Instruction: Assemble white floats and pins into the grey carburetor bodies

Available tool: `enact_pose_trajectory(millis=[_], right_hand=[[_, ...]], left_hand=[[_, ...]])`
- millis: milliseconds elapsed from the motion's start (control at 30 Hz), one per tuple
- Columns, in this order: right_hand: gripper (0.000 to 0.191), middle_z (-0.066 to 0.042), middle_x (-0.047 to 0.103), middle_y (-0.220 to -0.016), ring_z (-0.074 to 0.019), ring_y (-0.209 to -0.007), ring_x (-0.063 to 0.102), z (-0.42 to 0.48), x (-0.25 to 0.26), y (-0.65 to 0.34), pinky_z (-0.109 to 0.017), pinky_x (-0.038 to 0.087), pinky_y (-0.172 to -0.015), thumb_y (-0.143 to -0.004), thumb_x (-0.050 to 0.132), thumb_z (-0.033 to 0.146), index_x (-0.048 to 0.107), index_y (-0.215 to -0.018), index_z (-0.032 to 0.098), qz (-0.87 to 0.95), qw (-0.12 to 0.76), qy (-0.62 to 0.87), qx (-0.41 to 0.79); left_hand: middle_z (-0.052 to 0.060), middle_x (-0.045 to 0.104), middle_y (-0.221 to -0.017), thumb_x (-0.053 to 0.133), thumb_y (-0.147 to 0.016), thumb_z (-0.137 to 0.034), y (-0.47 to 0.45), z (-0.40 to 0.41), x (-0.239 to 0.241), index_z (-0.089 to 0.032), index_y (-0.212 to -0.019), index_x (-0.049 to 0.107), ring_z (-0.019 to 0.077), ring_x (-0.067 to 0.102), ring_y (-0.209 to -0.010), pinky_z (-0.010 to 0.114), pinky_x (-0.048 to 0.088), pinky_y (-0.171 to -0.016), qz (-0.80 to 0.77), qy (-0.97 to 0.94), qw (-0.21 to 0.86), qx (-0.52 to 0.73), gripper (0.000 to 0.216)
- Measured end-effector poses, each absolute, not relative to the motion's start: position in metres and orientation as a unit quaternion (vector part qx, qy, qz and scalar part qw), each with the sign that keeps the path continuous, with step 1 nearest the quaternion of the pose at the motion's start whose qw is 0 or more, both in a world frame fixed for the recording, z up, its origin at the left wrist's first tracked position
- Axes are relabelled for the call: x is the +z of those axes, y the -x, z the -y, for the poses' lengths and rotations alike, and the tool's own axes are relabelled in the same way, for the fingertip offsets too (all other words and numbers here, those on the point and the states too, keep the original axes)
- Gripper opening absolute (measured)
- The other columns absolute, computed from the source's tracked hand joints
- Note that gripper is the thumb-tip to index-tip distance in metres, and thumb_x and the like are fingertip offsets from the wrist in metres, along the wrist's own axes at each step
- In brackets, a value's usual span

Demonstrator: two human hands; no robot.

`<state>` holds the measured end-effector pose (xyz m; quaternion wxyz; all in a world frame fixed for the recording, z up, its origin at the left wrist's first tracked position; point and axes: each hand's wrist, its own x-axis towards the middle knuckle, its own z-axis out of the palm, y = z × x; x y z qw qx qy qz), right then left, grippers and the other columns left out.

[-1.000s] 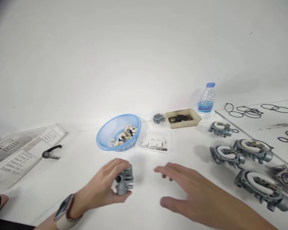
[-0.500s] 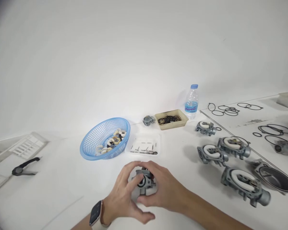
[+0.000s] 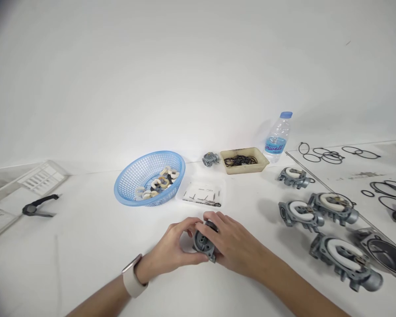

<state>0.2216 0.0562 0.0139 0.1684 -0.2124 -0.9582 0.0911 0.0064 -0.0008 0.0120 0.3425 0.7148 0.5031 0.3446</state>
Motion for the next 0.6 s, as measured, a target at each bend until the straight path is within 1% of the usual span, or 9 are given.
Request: enact_pose_trajectory(millis=[67,133,200,267,333,400,433,533,600], right_hand=[[0.072,-0.010,0.051,-0.125,-0.0260,-0.101,0.060,-0.056,0.023,-0.227,-0.039,0.056,-0.079,-0.073,0.061,0.005,0.046,-0.140,0.027,0.951,0.130,0.235,0.156],[0.079,-0.006,0.050,-0.128,-0.0237,-0.103,0.061,-0.056,0.034,-0.234,-0.035,0.056,-0.081,-0.074,0.067,0.012,0.042,-0.145,0.033,0.937,0.098,0.256,0.217],[0.077,-0.003,0.049,-0.131,-0.0213,-0.100,0.063,-0.056,0.044,-0.239,-0.032,0.055,-0.080,-0.075,0.071,0.021,0.043,-0.146,0.038,0.920,0.071,0.280,0.265],[0.070,-0.001,0.052,-0.129,-0.0196,-0.095,0.064,-0.054,0.051,-0.242,-0.030,0.054,-0.077,-0.079,0.071,0.026,0.048,-0.143,0.041,0.906,0.053,0.307,0.286],[0.063,-0.001,0.056,-0.123,-0.0214,-0.095,0.064,-0.052,0.054,-0.242,-0.031,0.053,-0.077,-0.080,0.071,0.029,0.053,-0.140,0.040,0.900,0.041,0.333,0.278],[0.062,-0.004,0.059,-0.121,-0.0270,-0.102,0.063,-0.050,0.055,-0.242,-0.036,0.053,-0.080,-0.079,0.074,0.034,0.056,-0.138,0.036,0.899,0.026,0.358,0.250],[0.063,-0.005,0.060,-0.121,-0.0299,-0.105,0.063,-0.049,0.055,-0.242,-0.038,0.053,-0.082,-0.078,0.076,0.038,0.057,-0.138,0.034,0.900,0.016,0.367,0.236],[0.067,-0.008,0.061,-0.127,-0.0351,-0.111,0.062,-0.052,0.063,-0.242,-0.044,0.052,-0.088,-0.076,0.080,0.048,0.059,-0.138,0.031,0.903,-0.005,0.377,0.208],[0.063,-0.008,0.062,-0.128,-0.0342,-0.112,0.062,-0.058,0.076,-0.241,-0.044,0.052,-0.089,-0.080,0.077,0.054,0.061,-0.136,0.031,0.908,0.004,0.374,0.190]], left_hand=[[0.000,0.072,-0.101,0.091,-0.070,-0.036,-0.005,-0.001,0.011,-0.026,-0.124,0.062,0.0197,0.063,-0.086,0.033,0.053,-0.082,-0.490,-0.716,0.354,0.349,0.063],[0.001,0.072,-0.104,0.091,-0.071,-0.039,-0.004,-0.003,0.012,-0.025,-0.127,0.062,0.0198,0.063,-0.087,0.032,0.053,-0.082,-0.468,-0.715,0.376,0.359,0.064],[0.003,0.071,-0.109,0.091,-0.072,-0.041,-0.002,-0.004,0.015,-0.025,-0.129,0.062,0.0200,0.063,-0.090,0.031,0.052,-0.082,-0.444,-0.717,0.404,0.354,0.066],[0.004,0.070,-0.114,0.091,-0.071,-0.042,-0.002,-0.004,0.018,-0.025,-0.131,0.061,0.0212,0.063,-0.092,0.032,0.052,-0.083,-0.429,-0.731,0.414,0.332,0.070],[0.005,0.069,-0.119,0.094,-0.065,-0.042,-0.004,-0.002,0.019,-0.025,-0.135,0.059,0.0244,0.064,-0.098,0.035,0.052,-0.088,-0.427,-0.751,0.395,0.313,0.079],[0.006,0.068,-0.120,0.096,-0.061,-0.042,-0.007,0.001,0.017,-0.026,-0.138,0.056,0.0268,0.064,-0.100,0.038,0.051,-0.092,-0.437,-0.766,0.364,0.300,0.088],[0.006,0.068,-0.118,0.096,-0.061,-0.041,-0.008,0.002,0.015,-0.026,-0.139,0.055,0.0270,0.065,-0.099,0.038,0.051,-0.091,-0.445,-0.771,0.350,0.293,0.089],[0.004,0.070,-0.107,0.092,-0.067,-0.038,-0.011,0.003,0.008,-0.025,-0.134,0.058,0.0255,0.066,-0.091,0.036,0.052,-0.083,-0.469,-0.777,0.317,0.277,0.076],[0.005,0.070,-0.108,0.091,-0.070,-0.041,-0.011,0.003,0.005,-0.024,-0.131,0.061,0.0261,0.067,-0.092,0.035,0.053,-0.082,-0.477,-0.776,0.304,0.280,0.070]])
